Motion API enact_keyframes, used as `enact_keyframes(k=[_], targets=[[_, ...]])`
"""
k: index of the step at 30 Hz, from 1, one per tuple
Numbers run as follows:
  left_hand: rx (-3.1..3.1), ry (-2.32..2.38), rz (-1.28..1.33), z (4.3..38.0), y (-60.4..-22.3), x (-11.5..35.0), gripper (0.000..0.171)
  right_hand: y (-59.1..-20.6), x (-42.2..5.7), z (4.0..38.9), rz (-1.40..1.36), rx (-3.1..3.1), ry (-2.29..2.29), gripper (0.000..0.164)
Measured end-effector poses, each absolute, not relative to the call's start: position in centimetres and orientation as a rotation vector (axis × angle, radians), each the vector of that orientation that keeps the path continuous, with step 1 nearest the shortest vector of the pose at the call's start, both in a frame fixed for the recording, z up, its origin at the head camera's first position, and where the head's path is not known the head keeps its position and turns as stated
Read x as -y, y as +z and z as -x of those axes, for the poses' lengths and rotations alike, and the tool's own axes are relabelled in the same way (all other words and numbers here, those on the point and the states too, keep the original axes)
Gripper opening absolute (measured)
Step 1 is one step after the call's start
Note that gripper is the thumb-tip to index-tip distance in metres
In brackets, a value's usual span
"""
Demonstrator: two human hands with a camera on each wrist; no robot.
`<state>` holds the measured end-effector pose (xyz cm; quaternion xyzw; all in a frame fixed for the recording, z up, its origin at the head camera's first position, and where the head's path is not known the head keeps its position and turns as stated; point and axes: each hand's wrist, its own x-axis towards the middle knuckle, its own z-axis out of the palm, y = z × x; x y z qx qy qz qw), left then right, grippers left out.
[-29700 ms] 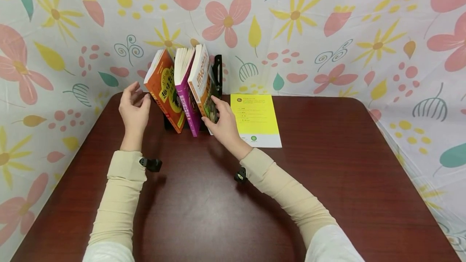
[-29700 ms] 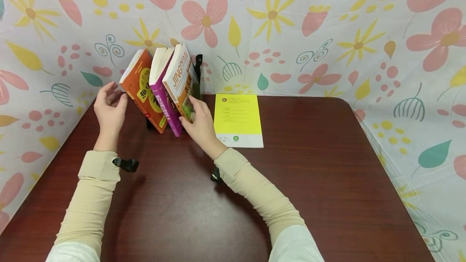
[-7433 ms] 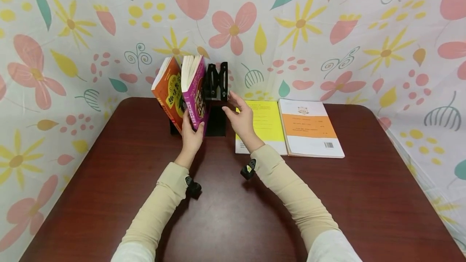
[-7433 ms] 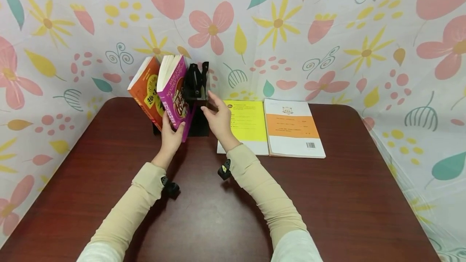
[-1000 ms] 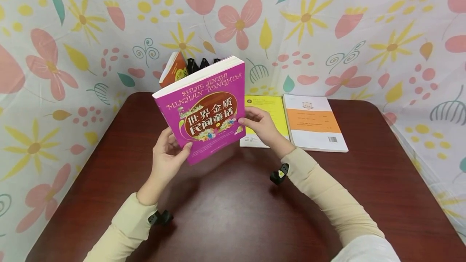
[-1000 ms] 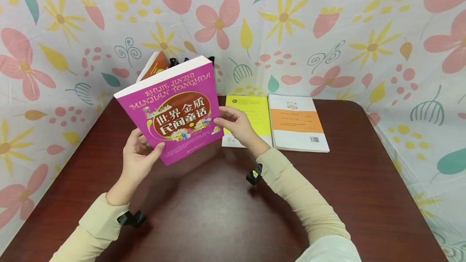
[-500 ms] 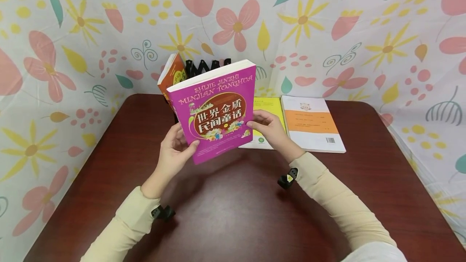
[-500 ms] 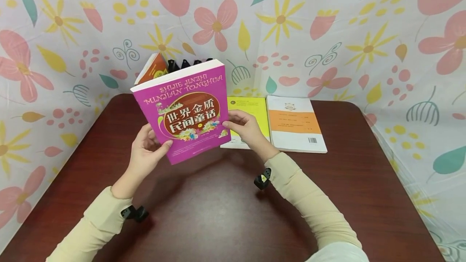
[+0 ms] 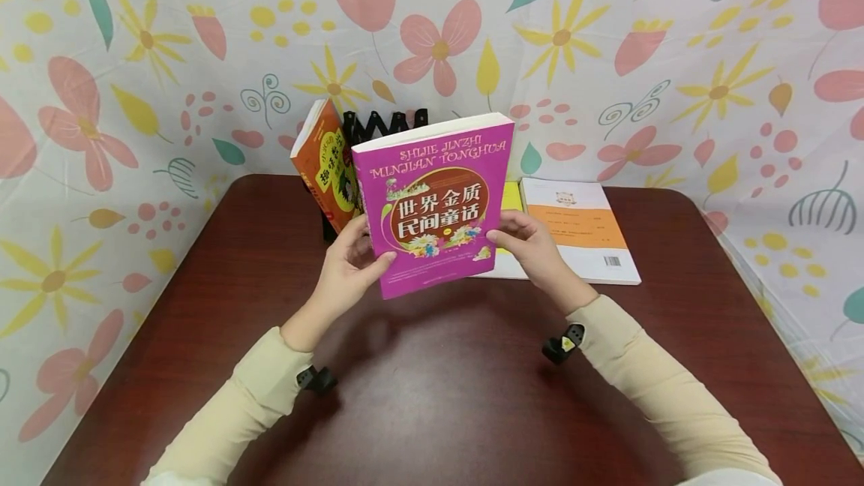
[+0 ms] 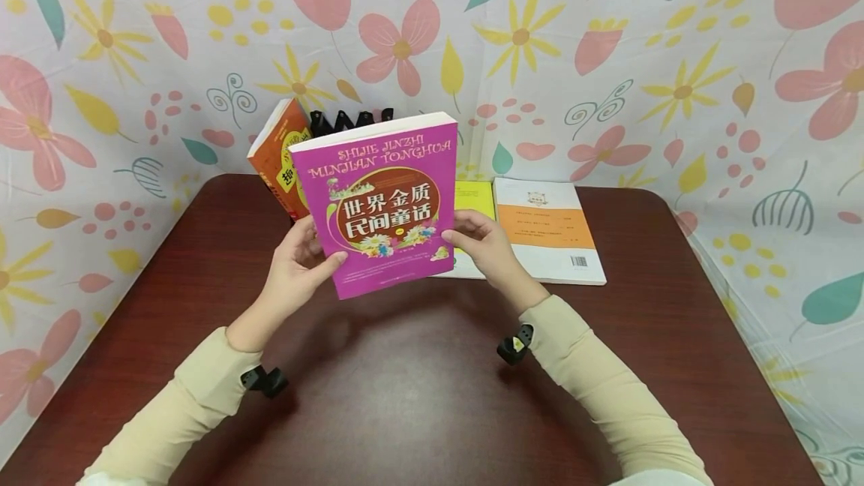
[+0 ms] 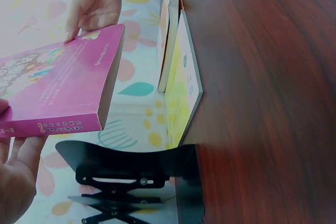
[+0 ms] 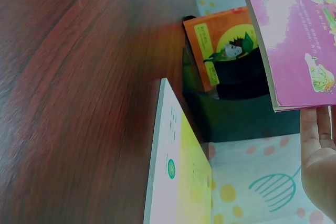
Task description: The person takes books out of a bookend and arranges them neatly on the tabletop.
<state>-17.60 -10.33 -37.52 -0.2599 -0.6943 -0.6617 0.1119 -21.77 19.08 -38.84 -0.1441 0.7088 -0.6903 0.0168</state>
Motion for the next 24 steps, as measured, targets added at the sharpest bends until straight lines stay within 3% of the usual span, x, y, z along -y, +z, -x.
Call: enact_keyframes(k=[24], targets=[[2.081, -2.046, 0.807, 20.1, -36.4, 5.1, 0.062, -38.2, -24.4, 19.0, 0.468, -2.098, -2.412, 0.029]])
